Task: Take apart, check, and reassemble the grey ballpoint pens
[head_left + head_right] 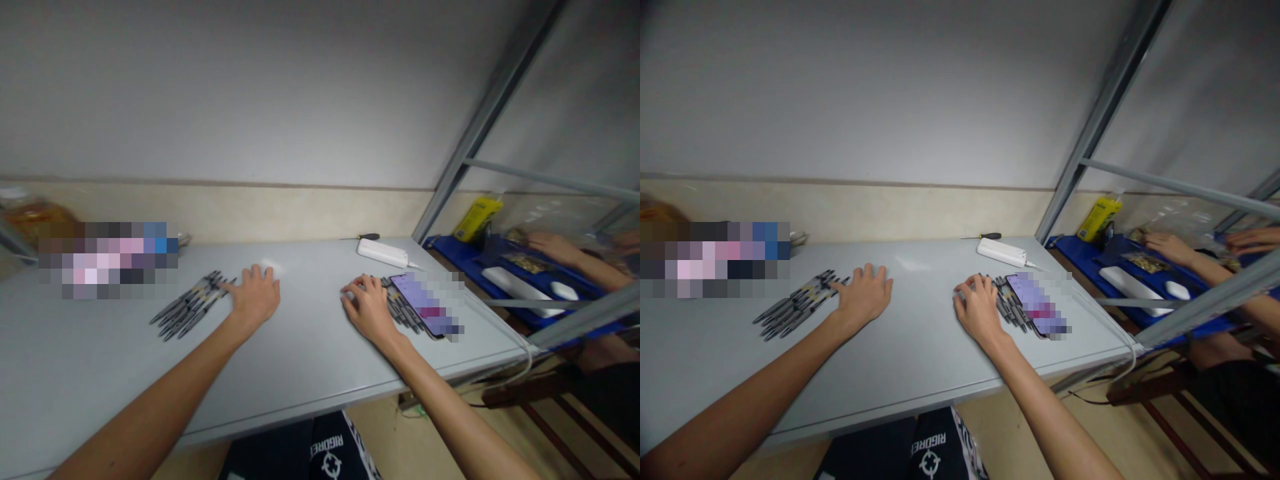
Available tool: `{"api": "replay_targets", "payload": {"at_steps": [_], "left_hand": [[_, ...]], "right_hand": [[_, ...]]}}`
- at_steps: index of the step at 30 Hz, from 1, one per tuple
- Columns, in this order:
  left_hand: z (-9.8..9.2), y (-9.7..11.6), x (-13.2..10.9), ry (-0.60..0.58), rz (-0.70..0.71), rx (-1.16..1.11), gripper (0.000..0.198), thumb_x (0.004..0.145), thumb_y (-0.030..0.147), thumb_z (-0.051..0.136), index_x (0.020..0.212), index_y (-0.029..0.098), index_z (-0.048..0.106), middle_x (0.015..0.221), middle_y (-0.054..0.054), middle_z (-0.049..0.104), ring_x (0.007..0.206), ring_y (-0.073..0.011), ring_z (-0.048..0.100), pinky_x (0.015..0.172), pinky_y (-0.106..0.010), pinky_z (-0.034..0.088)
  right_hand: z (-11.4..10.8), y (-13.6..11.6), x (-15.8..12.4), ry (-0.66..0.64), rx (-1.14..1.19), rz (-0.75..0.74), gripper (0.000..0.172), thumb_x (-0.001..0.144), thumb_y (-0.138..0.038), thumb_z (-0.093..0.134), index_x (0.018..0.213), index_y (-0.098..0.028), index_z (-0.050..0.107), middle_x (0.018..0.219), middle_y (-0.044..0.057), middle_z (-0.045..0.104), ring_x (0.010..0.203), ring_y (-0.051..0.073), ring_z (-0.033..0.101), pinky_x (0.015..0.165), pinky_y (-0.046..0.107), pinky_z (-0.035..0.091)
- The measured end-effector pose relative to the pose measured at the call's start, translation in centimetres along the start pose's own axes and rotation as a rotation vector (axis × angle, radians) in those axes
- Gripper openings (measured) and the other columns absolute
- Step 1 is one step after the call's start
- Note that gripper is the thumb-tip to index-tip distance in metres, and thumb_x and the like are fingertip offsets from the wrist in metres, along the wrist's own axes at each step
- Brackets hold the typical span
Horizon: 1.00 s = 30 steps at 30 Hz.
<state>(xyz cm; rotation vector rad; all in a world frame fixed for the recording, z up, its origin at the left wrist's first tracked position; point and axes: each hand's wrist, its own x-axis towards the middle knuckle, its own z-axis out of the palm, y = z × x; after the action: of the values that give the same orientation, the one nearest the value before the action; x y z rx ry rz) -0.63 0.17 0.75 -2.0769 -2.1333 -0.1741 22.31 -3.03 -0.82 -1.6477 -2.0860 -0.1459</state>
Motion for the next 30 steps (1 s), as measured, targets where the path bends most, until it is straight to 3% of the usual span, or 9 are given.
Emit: {"api": "replay_targets", "payload": {"at_steps": [5, 8, 13, 15, 17, 20, 24, 30], "left_hand": [[0.2, 0.0, -0.2, 0.018, 0.132, -0.033, 0.041, 0.081, 0.007, 0.028, 0.113, 0.014, 0.052, 0.120, -0.021, 0.048, 0.118, -0.0344, 0.039, 0.083, -0.070, 0.035], [0.5, 0.0, -0.1, 0.039, 0.260, -0.103, 0.041, 0.078, 0.002, 0.031, 0.111, 0.013, 0.052, 0.129, -0.021, 0.043, 0.128, -0.0348, 0.030, 0.089, -0.069, 0.035], [0.8, 0.7, -0.1, 0.118, 0.601, -0.464, 0.030, 0.079, 0.006, 0.036, 0.102, 0.015, 0.054, 0.135, -0.015, 0.038, 0.129, -0.0230, 0.035, 0.105, -0.043, 0.036], [1.1, 0.8, -0.1, 0.137, 0.682, -0.520, 0.033, 0.078, 0.006, 0.037, 0.105, 0.015, 0.053, 0.138, -0.013, 0.036, 0.133, -0.0215, 0.029, 0.109, -0.039, 0.031], [1.5, 0.6, 0.2, 0.127, 0.669, -0.480, 0.040, 0.077, 0.006, 0.038, 0.114, 0.014, 0.050, 0.138, -0.013, 0.038, 0.135, -0.0245, 0.024, 0.110, -0.045, 0.026], [2.3, -0.4, 0.9, 0.033, 0.591, -0.372, 0.043, 0.082, 0.011, 0.037, 0.124, 0.013, 0.045, 0.134, -0.014, 0.045, 0.132, -0.0296, 0.031, 0.106, -0.055, 0.027], [2.3, -1.4, 1.6, 0.034, 0.595, -0.326, 0.037, 0.086, 0.012, 0.035, 0.117, 0.014, 0.053, 0.127, -0.013, 0.052, 0.118, -0.0235, 0.046, 0.098, -0.043, 0.036], [1.0, -0.3, 1.0, 0.056, 0.603, -0.331, 0.027, 0.089, 0.018, 0.040, 0.100, 0.020, 0.064, 0.096, -0.007, 0.064, 0.093, -0.0212, 0.054, 0.083, -0.042, 0.035]], "right_hand": [[0.1, 0.0, 0.0, 0.004, 0.011, -0.006, 0.019, 0.083, -0.026, 0.051, 0.093, -0.020, 0.066, 0.099, 0.010, 0.052, 0.096, 0.025, 0.040, 0.077, 0.037, 0.032], [0.1, 0.0, 0.0, 0.013, 0.024, -0.003, 0.018, 0.083, -0.026, 0.052, 0.093, -0.020, 0.066, 0.098, 0.010, 0.052, 0.096, 0.025, 0.040, 0.078, 0.037, 0.032], [0.3, 0.2, 0.0, 0.017, 0.037, 0.003, 0.018, 0.083, -0.027, 0.052, 0.093, -0.021, 0.066, 0.098, 0.009, 0.052, 0.096, 0.025, 0.040, 0.077, 0.036, 0.032], [0.3, 0.2, 0.1, 0.016, 0.039, 0.005, 0.018, 0.083, -0.027, 0.052, 0.092, -0.021, 0.066, 0.098, 0.009, 0.052, 0.096, 0.025, 0.040, 0.077, 0.036, 0.032], [0.3, 0.2, 0.1, 0.011, 0.040, 0.005, 0.017, 0.082, -0.026, 0.053, 0.092, -0.021, 0.066, 0.098, 0.009, 0.052, 0.097, 0.025, 0.040, 0.077, 0.036, 0.032], [0.4, 0.2, 0.1, 0.007, 0.042, 0.007, 0.018, 0.083, -0.026, 0.052, 0.093, -0.021, 0.066, 0.098, 0.009, 0.052, 0.097, 0.025, 0.040, 0.078, 0.037, 0.033], [0.4, 0.2, 0.0, 0.004, 0.045, 0.010, 0.018, 0.083, -0.027, 0.053, 0.093, -0.021, 0.066, 0.098, 0.009, 0.052, 0.096, 0.025, 0.041, 0.079, 0.037, 0.033], [0.1, -0.2, 0.2, -0.019, 0.088, -0.027, 0.018, 0.084, -0.027, 0.052, 0.094, -0.020, 0.065, 0.096, 0.009, 0.056, 0.094, 0.023, 0.044, 0.080, 0.036, 0.034]]}}
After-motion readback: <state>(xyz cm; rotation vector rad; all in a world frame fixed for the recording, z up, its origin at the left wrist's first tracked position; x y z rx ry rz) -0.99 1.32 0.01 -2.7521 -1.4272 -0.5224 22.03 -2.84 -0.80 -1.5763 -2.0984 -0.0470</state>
